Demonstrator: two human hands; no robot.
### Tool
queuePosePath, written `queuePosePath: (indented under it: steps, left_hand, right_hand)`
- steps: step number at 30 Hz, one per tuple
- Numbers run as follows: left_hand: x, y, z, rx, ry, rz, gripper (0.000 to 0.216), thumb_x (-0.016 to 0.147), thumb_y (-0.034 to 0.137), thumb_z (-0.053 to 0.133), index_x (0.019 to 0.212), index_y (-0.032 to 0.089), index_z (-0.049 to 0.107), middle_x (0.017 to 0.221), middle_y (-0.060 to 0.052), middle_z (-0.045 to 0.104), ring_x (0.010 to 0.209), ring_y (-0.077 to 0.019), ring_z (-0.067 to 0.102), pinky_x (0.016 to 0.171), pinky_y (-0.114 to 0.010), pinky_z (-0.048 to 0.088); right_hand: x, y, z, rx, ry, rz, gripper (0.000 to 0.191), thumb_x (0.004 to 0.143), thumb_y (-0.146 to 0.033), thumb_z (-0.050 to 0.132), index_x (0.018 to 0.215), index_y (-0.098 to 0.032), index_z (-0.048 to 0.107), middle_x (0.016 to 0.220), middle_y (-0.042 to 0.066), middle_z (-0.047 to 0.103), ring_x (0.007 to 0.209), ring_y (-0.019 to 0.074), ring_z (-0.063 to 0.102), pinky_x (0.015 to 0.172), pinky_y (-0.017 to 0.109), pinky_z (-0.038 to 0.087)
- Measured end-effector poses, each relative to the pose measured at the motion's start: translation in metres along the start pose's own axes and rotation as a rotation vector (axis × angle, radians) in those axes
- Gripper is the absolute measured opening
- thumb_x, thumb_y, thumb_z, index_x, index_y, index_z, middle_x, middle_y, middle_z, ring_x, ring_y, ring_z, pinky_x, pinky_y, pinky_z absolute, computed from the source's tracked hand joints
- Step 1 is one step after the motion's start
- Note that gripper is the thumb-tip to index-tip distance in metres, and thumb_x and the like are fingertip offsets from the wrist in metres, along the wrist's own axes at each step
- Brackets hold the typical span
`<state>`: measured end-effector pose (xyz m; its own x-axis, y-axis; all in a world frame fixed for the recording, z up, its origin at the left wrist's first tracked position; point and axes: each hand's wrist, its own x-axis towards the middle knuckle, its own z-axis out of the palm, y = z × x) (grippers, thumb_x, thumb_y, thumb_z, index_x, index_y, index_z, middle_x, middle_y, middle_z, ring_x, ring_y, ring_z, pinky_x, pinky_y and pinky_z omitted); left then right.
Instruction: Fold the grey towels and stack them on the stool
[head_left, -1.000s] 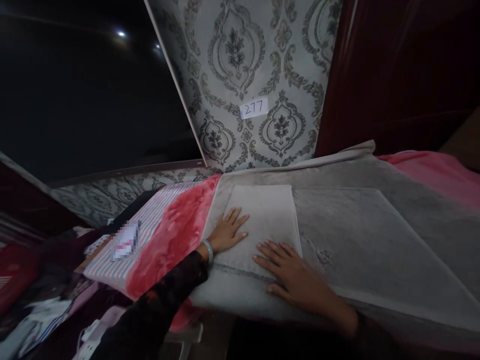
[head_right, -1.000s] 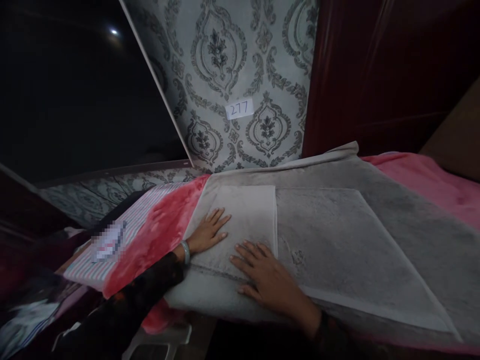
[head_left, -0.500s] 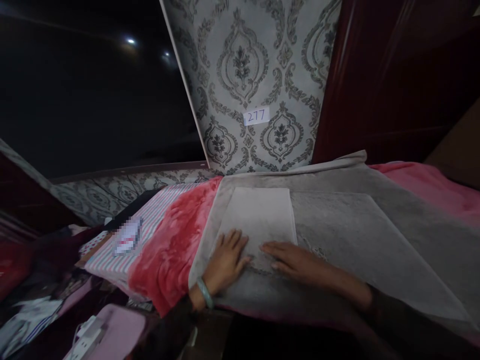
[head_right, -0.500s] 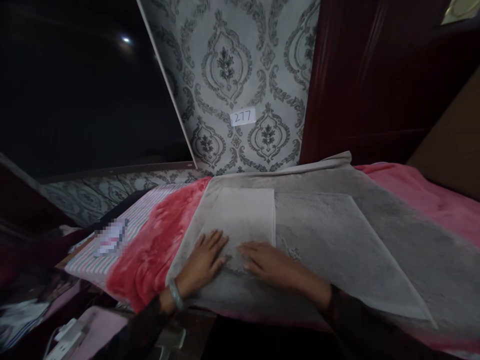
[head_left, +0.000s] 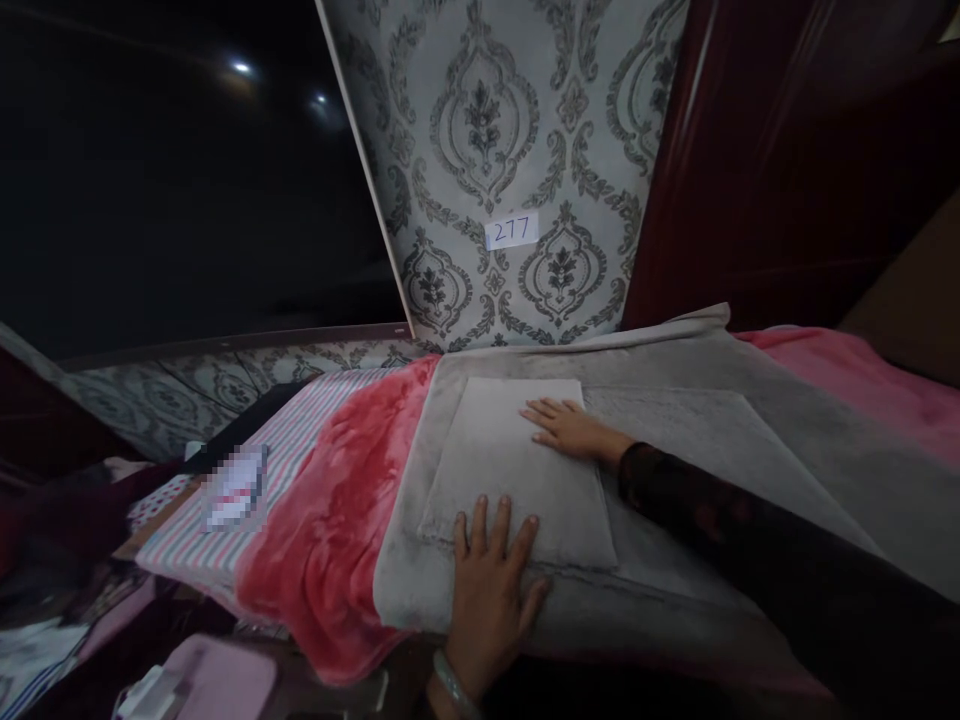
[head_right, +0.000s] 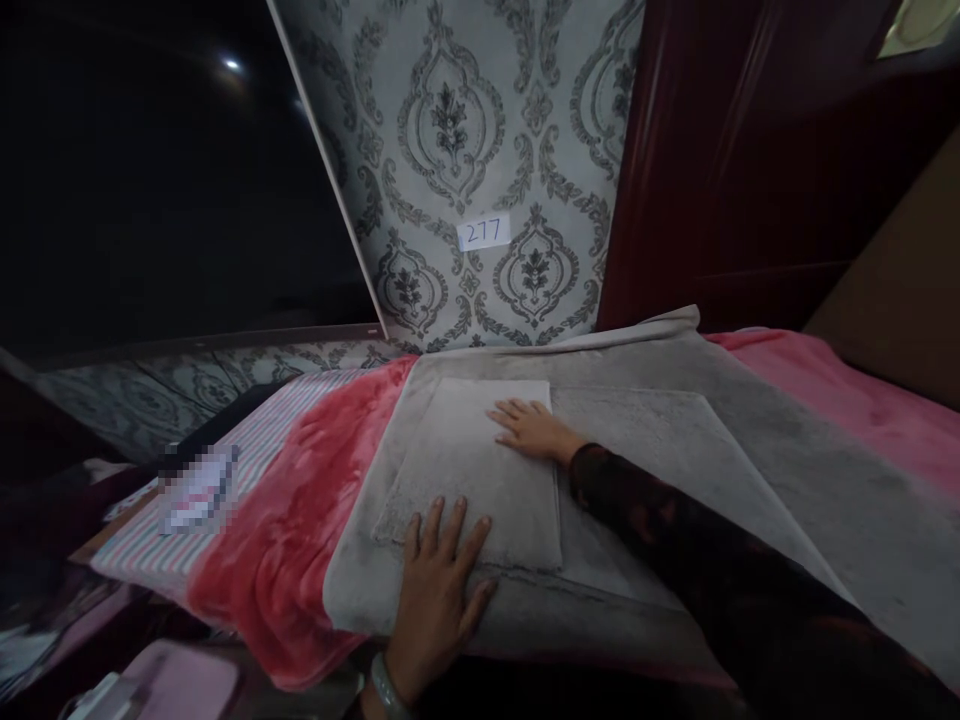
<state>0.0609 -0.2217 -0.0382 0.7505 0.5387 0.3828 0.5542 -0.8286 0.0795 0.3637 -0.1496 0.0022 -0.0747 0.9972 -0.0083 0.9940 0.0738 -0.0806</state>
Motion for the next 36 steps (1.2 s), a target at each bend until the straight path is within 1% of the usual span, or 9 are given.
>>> queuePosePath:
  steps: [2,4,9,12,14,18,26,31,36]
  left_hand:
    - [0.000,0.001,-0.004,-0.019,0.029,0.010,0.064,0.092,0.043,0.057,0.152,0.040,0.034,0.163,-0.002,0.029,0.149,-0.0369,0.024,0.114,-0.067,0.027]
    - [0.001,0.000,-0.011,-0.049,0.038,0.035,0.062,0.091,0.041,0.059,0.150,0.039,0.038,0.161,-0.002,0.034,0.148,-0.0358,0.027,0.114,-0.066,0.028]
    - [0.006,-0.021,-0.022,-0.067,0.107,0.027,0.041,0.096,0.030,0.052,0.136,0.029,0.057,0.146,-0.006,0.055,0.137,-0.0262,0.045,0.118,-0.056,0.028]
    - [0.006,-0.033,-0.016,0.036,0.141,-0.063,0.049,0.092,0.032,0.057,0.141,0.027,0.053,0.152,-0.010,0.048,0.141,-0.0327,0.039,0.114,-0.060,0.028]
    - [0.004,-0.036,-0.010,0.099,0.127,-0.078,0.057,0.090,0.035,0.060,0.145,0.030,0.048,0.157,-0.010,0.039,0.145,-0.0361,0.032,0.112,-0.061,0.029]
    - [0.001,-0.038,-0.001,0.163,0.146,-0.060,0.061,0.089,0.033,0.060,0.148,0.034,0.044,0.160,-0.006,0.035,0.148,-0.0330,0.026,0.113,-0.055,0.026]
    - [-0.002,-0.050,0.018,0.219,0.202,-0.018,0.068,0.076,0.039,0.070,0.141,0.035,0.053,0.157,-0.008,0.040,0.146,-0.0366,0.027,0.112,-0.055,0.022]
    - [-0.003,-0.052,0.032,0.191,0.231,-0.061,0.065,0.072,0.035,0.073,0.135,0.035,0.059,0.154,-0.008,0.044,0.144,-0.0373,0.032,0.112,-0.057,0.024]
    - [-0.002,-0.055,0.028,0.191,0.257,-0.038,0.062,0.079,0.031,0.066,0.140,0.035,0.055,0.156,-0.005,0.043,0.144,-0.0343,0.032,0.115,-0.053,0.022]
  right_hand:
    - [0.008,0.007,-0.013,-0.036,-0.031,0.120,0.058,0.100,-0.048,0.038,0.154,-0.028,0.036,0.160,0.012,0.031,0.146,0.0347,0.028,0.113,0.064,0.027]
    - [0.017,-0.003,-0.023,-0.044,-0.007,0.114,0.058,0.099,-0.051,0.038,0.153,-0.029,0.038,0.159,0.012,0.033,0.146,0.0356,0.030,0.111,0.064,0.030]
    - [0.033,-0.076,-0.017,0.085,0.007,-0.382,0.054,0.102,-0.046,0.033,0.154,-0.032,0.035,0.162,0.008,0.028,0.149,0.0301,0.023,0.115,0.057,0.026]
    - [0.038,-0.105,-0.001,0.100,-0.039,-0.567,0.052,0.103,-0.044,0.034,0.153,-0.032,0.037,0.162,0.007,0.029,0.150,0.0275,0.022,0.117,0.057,0.020]
    - [0.046,-0.106,0.007,0.101,-0.008,-0.611,0.054,0.102,-0.048,0.036,0.154,-0.031,0.036,0.162,0.008,0.027,0.150,0.0276,0.020,0.118,0.057,0.017]
    - [0.075,-0.078,0.008,0.113,-0.002,-0.511,0.062,0.101,-0.057,0.035,0.156,-0.030,0.031,0.163,0.010,0.026,0.150,0.0280,0.021,0.118,0.057,0.017]
    - [0.138,-0.026,0.010,0.057,0.047,-0.209,0.057,0.102,-0.050,0.028,0.155,-0.028,0.035,0.163,0.008,0.025,0.149,0.0289,0.023,0.117,0.056,0.021]
    - [0.149,-0.017,0.015,0.055,0.083,-0.048,0.058,0.102,-0.048,0.026,0.156,-0.029,0.032,0.161,0.007,0.031,0.147,0.0283,0.029,0.115,0.055,0.027]
    - [0.142,-0.015,0.005,0.055,0.043,0.012,0.060,0.102,-0.048,0.025,0.157,-0.025,0.029,0.162,0.009,0.029,0.147,0.0282,0.028,0.117,0.053,0.025]
